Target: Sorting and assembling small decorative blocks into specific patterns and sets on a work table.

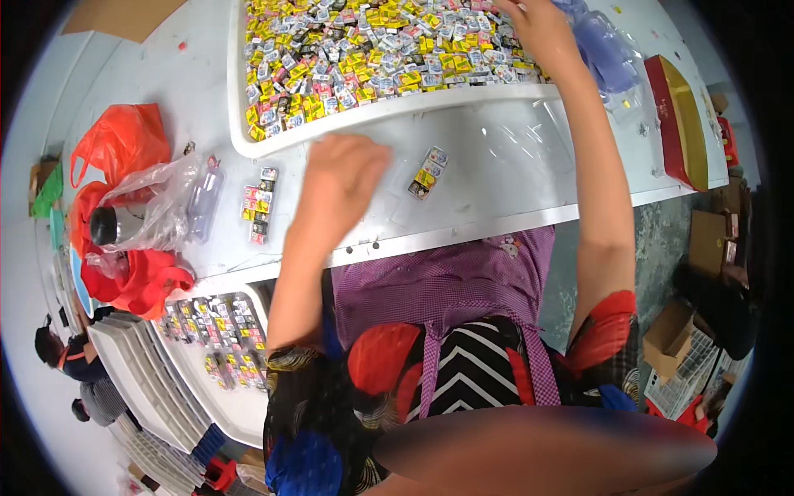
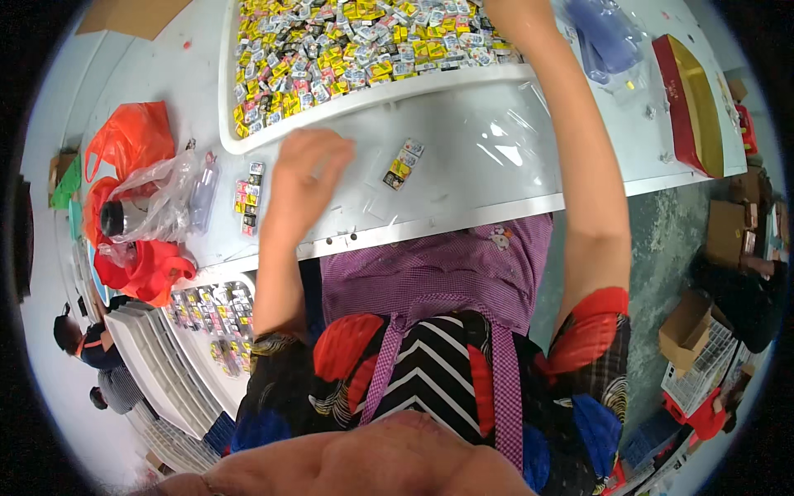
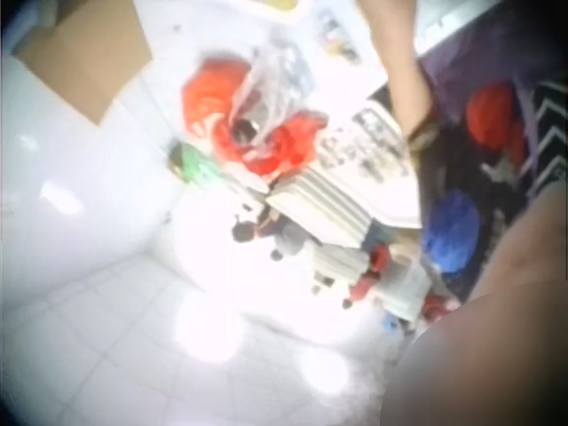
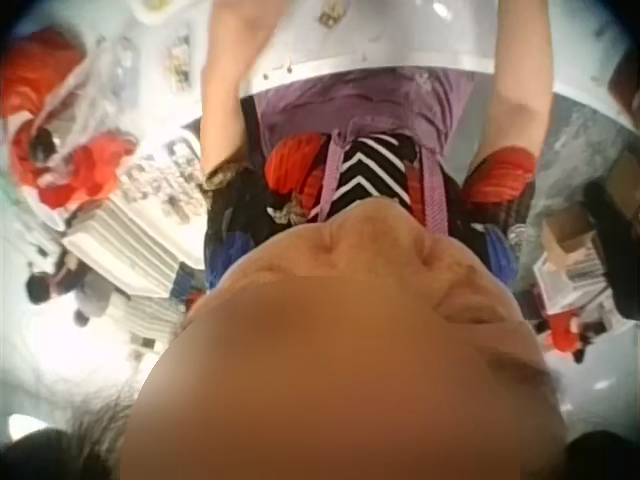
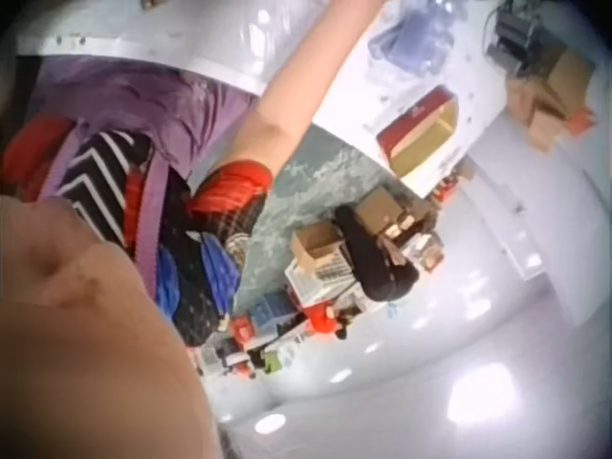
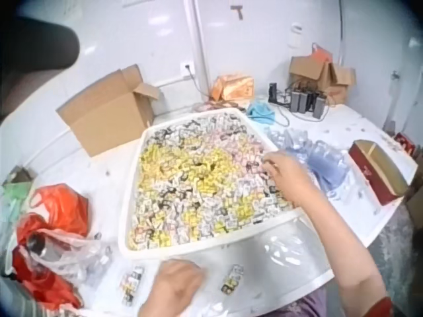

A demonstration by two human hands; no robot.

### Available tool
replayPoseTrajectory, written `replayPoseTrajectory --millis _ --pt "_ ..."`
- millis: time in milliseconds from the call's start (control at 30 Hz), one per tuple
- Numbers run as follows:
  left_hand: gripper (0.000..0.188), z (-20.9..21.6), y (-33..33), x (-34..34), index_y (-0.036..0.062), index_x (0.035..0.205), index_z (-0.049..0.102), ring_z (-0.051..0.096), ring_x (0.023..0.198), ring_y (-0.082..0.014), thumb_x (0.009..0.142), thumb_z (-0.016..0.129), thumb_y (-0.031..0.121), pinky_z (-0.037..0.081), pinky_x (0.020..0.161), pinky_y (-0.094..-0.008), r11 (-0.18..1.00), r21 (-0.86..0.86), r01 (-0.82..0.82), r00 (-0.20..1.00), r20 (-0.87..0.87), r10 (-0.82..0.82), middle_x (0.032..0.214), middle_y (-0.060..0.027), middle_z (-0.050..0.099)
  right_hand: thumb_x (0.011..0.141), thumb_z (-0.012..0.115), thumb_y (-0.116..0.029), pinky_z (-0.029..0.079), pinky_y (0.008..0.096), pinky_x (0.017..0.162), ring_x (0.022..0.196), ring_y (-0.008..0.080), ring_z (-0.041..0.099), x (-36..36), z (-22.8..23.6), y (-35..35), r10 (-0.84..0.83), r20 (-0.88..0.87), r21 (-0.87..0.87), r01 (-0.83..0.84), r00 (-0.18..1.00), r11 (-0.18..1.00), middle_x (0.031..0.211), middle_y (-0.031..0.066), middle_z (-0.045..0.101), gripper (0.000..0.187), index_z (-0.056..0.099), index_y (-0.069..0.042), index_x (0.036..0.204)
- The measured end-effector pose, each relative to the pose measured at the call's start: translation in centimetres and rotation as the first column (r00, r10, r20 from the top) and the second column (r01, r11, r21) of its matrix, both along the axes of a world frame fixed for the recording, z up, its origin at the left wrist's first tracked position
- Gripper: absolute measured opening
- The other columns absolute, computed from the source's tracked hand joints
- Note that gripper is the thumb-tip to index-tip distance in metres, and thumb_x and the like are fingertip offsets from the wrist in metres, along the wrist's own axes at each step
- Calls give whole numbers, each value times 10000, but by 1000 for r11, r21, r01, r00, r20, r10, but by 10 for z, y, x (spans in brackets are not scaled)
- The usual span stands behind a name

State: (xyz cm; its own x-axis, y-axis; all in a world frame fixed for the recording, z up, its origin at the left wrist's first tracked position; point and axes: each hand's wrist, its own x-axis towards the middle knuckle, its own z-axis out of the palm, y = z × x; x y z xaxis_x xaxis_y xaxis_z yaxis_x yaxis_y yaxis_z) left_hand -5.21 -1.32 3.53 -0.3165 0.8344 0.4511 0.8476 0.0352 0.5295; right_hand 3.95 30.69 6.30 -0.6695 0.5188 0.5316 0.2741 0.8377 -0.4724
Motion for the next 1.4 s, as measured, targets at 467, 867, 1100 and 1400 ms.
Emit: replayPoseTrajectory --millis 467,867,1100,1400 --pt "259 -10 37 -157 183 1097 684 551 1042 -326 866 624 282 439 889 -449 808 -370 -458 867 -387 314 1075 -77 637 796 623 -186 528 446 717 805 343 665 -70 -27 53 -151 674 214 4 723 977 844 179 686 161 697 -43 789" --pt "251 -5 39 -171 92 1073 672 644 914 -319 832 638 154 508 797 -399 811 -470 -347 938 -160 308 1002 -136 679 843 602 -298 497 433 689 754 366 645 -62 -14 60 -14 554 -102 85 833 991 786 239 654 334 668 28 827" --pt "272 -7 51 -170 70 1094 650 663 814 -257 839 603 152 516 733 -356 784 -449 -430 901 -269 340 936 -114 698 891 589 -291 480 393 632 619 336 576 -2 -4 15 265 141 -75 -257 954 964 780 210 631 320 622 26 904" --pt "170 22 16 -100 38 982 653 660 714 -302 829 605 96 502 675 -449 835 -170 -523 816 183 548 828 -164 687 950 509 -240 462 394 784 900 341 577 69 -20 -148 701 416 -586 -419 579 694 965 128 586 218 603 -50 1002"
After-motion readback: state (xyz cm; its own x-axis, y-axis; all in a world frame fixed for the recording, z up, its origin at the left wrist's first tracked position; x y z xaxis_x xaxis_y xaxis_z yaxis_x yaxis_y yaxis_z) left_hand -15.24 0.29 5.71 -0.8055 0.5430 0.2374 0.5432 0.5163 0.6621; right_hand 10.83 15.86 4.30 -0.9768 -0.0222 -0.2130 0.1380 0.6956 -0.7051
